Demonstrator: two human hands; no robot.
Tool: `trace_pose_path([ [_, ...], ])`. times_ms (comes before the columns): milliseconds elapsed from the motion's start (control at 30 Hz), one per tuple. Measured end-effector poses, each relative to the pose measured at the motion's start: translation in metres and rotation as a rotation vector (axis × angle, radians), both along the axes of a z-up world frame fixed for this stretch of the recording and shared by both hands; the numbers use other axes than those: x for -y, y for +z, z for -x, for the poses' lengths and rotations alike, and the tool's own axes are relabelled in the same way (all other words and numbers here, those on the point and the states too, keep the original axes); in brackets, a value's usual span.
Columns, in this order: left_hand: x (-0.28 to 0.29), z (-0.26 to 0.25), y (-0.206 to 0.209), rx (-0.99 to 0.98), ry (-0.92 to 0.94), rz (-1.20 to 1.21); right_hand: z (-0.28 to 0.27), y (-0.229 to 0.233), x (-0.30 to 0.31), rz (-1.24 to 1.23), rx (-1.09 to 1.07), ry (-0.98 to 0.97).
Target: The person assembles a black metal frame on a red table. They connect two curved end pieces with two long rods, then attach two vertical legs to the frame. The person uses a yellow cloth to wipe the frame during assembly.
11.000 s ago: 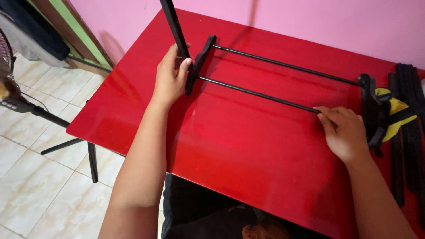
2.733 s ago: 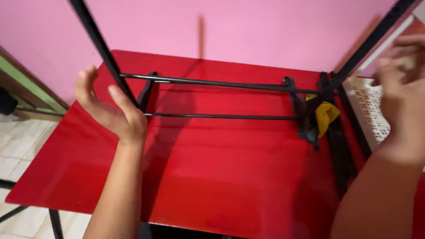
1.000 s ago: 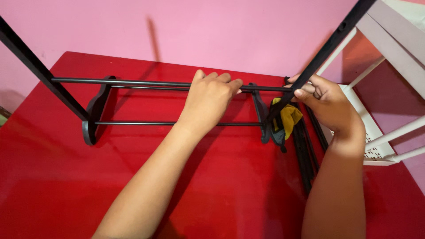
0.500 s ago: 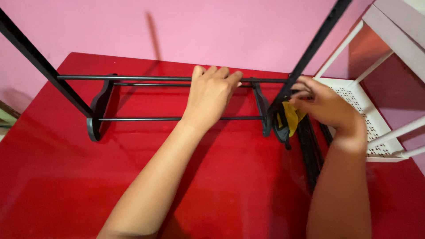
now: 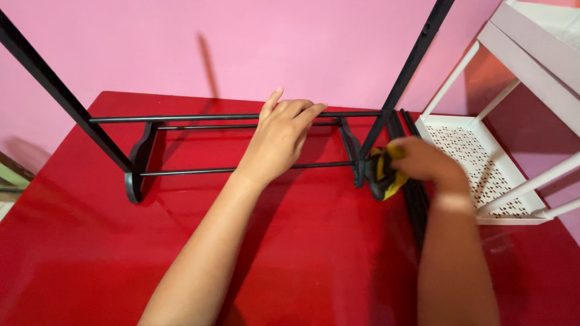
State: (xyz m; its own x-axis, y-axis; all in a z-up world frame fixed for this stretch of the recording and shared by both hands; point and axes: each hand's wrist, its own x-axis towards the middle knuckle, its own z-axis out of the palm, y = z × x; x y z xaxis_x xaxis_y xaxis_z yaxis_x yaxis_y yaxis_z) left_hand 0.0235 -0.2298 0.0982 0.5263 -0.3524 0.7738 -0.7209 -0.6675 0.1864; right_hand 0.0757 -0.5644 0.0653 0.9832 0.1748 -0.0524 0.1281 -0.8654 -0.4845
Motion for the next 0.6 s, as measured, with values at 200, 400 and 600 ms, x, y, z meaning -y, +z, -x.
trace_pose_path([
  [200,-0.001,0.002,0.003,-0.016,-0.069,0.051,0.058,0.061,-0.001,-0.531,0.678,0.026],
  [400,0.0,0.003,0.007,-0.002,-0.059,0.04,0.033,0.043,-0.049,-0.798,1.021,0.15],
  [600,-0.002,0.006,0.009,-0.003,-0.081,0.052,0.011,0.027,-0.044,-0.641,0.675,0.076],
])
